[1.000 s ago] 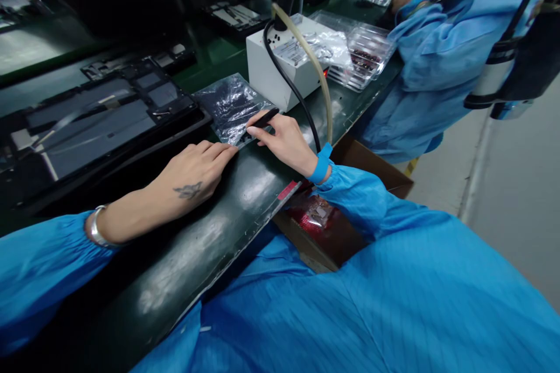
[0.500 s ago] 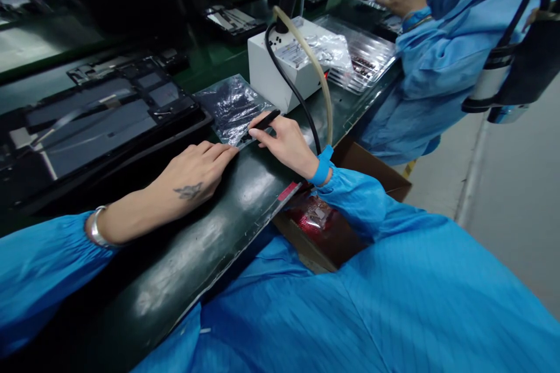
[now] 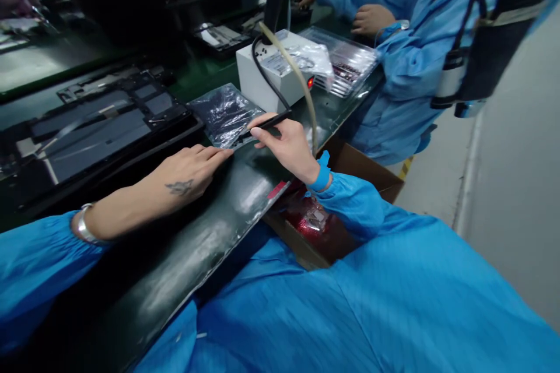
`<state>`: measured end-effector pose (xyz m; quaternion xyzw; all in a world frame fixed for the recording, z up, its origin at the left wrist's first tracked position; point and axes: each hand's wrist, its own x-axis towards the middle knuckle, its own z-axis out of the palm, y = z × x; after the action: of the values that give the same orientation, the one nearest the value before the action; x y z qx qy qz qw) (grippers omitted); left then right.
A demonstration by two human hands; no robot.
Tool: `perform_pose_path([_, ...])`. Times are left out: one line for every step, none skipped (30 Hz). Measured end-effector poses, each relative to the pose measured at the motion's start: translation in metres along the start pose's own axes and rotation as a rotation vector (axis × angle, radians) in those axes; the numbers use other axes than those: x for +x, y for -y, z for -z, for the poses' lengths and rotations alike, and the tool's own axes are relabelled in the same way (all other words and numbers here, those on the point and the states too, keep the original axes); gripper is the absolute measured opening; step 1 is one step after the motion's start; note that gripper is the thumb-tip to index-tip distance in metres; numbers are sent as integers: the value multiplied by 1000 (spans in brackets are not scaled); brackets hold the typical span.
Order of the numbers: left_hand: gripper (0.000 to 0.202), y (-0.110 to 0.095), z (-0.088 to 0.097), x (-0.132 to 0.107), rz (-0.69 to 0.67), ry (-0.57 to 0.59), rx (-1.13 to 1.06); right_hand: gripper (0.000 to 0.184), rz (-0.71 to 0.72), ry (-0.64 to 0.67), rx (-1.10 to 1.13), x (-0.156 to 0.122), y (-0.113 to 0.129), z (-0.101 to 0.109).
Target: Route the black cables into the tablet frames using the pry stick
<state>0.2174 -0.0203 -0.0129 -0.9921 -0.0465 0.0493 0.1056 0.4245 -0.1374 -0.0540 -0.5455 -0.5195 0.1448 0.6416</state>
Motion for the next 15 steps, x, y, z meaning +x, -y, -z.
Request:
perform_pose_path([58,1,6,2,-16,-19,8,27,9,-38,30,-6,7,7])
perform_pose_path([59,0,13,7,-29,-52,21,25,23,-73,44,-14,15,17])
perform_pose_path([59,-3,21,15,-40,-98,31,23,43,-105,37,-23,22,29])
perform_pose_path([57,-8,29,27,-61,-146,24,20,76,-139,5,-33,29,42])
perform_pose_path([54,-17,37,43,-99,-188,-16,17,136,-177,-59,-44,35,57])
perform_pose_path([51,-28,43,62,-151,-224,-103,13,218,-216,-159,-57,40,73])
perform_pose_path([48,-42,48,84,-216,-248,-239,12,323,-257,-288,-69,43,89])
perform_pose_path([47,-59,52,107,-271,-257,-415,16,433,-299,-431,-81,44,105])
perform_pose_path([48,-78,54,132,-302,-254,-621,22,529,-352,-564,-92,43,119])
perform_pose_path([52,-98,55,155,-309,-212,-839,26,585,-425,-660,-102,41,133])
perform_pose_path([59,-118,56,177,-276,-150,-1066,26,587,-523,-694,-109,37,145])
perform_pose_path([63,-138,56,197,-240,-76,-1286,21,547,-653,-656,-114,32,155])
perform_pose_path([66,-155,56,213,-208,0,-1481,15,476,-788,-552,-117,26,164])
perform_pose_path([67,-170,56,226,-179,58,-1645,11,383,-904,-397,-119,20,171])
perform_pose_path([67,-182,57,235,-166,101,-1771,13,295,-983,-215,-118,14,178])
